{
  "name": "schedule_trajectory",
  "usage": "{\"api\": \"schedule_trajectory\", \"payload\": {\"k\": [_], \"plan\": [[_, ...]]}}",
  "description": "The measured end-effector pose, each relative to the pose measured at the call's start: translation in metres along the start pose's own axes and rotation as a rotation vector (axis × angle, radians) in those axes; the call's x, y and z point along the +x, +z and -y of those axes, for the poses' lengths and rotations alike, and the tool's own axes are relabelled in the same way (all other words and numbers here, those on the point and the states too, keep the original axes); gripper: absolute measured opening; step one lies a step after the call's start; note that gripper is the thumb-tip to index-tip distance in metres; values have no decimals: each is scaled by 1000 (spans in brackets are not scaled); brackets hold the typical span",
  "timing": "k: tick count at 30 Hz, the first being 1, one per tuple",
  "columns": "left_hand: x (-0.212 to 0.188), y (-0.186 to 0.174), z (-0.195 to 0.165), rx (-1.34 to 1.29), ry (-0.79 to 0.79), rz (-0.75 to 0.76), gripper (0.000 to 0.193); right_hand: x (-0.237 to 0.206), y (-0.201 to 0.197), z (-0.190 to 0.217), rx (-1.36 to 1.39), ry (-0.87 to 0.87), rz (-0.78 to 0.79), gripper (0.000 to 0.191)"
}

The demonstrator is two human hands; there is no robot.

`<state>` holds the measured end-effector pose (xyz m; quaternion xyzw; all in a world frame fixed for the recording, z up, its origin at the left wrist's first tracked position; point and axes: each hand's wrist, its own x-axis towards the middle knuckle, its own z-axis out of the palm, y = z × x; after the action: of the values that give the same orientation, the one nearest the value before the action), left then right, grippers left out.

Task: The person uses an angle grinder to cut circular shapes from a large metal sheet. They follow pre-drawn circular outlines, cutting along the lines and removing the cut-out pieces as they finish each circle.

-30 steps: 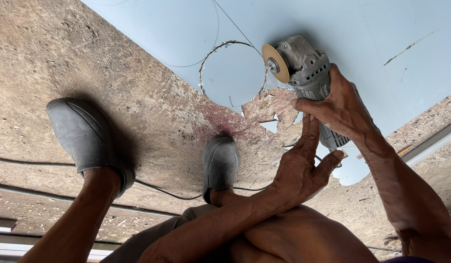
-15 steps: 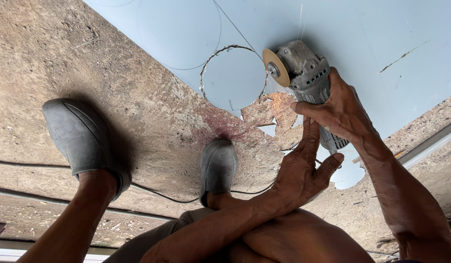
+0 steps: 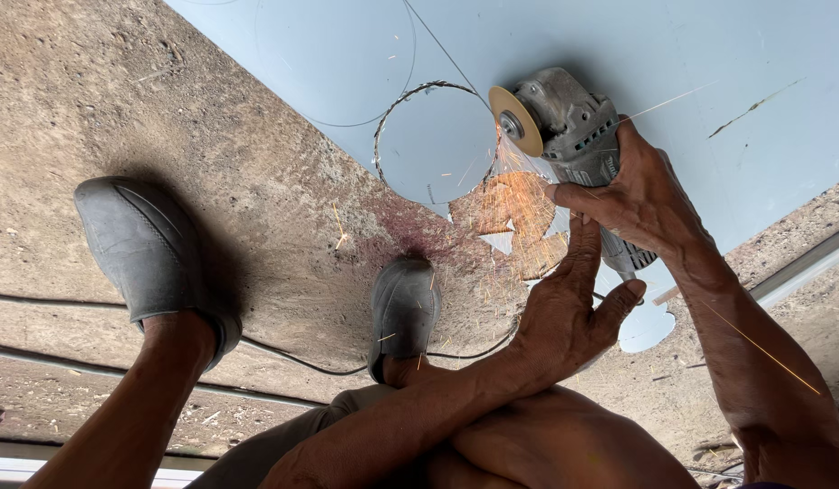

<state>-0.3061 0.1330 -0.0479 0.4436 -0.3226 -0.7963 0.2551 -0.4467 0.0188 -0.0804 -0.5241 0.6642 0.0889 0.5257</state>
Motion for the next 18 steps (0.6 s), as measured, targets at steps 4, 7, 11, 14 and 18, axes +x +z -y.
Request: {"api": "schedule_trajectory", "payload": {"k": [4,7,11,14,18], "plan": [[0,1,0,36,0,-9,97,-1,0,-4,-36,-89,-17,86],[0,0,-2,18,14,-12,97,-1,-1,-5,-57,-151,-24,87],[0,0,-3,18,18,-14,98,0,-2,-3,-19,-9,5,89],[0,1,-2,57,66,-47,99,1,-2,-3,13,-87,-9,89],[2,5,2,92,59,-68,98,2,-2,-2,-80,-156,-20,89]]}}
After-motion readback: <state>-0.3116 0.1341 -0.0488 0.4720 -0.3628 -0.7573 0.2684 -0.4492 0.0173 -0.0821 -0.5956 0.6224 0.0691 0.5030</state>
